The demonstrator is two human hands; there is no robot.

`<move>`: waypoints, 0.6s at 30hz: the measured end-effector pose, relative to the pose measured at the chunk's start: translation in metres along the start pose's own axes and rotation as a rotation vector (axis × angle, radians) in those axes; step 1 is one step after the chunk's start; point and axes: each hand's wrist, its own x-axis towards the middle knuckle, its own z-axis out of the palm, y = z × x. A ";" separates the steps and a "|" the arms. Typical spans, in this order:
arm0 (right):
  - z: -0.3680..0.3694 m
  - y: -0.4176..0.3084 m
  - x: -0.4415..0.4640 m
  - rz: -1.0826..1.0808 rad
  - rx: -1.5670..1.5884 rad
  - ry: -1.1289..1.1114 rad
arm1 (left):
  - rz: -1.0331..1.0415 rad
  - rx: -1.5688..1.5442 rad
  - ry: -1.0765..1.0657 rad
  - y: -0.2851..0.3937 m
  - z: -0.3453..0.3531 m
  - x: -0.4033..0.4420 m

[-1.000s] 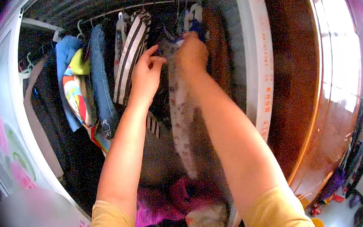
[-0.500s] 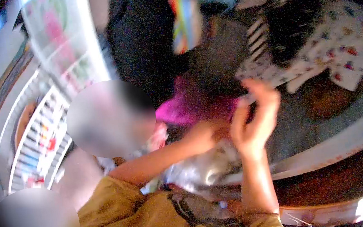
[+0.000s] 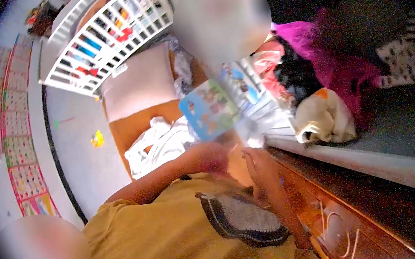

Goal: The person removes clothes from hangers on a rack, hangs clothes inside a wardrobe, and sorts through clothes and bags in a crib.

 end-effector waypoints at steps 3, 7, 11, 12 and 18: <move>0.039 -0.001 0.010 -0.189 -0.074 -0.055 | -0.058 -0.055 -0.057 0.025 -0.029 -0.046; 0.059 -0.028 0.040 -0.269 -0.161 -0.150 | -0.168 -0.150 -0.071 0.020 -0.048 -0.076; 0.077 -0.051 0.069 -0.320 -0.169 -0.161 | -0.119 -0.105 -0.029 0.008 -0.085 -0.105; 0.082 -0.059 0.078 -0.316 -0.146 -0.178 | -0.074 -0.101 0.017 -0.004 -0.087 -0.109; 0.128 -0.110 0.140 -0.273 -0.166 -0.264 | -0.071 -0.235 0.231 -0.090 -0.148 -0.165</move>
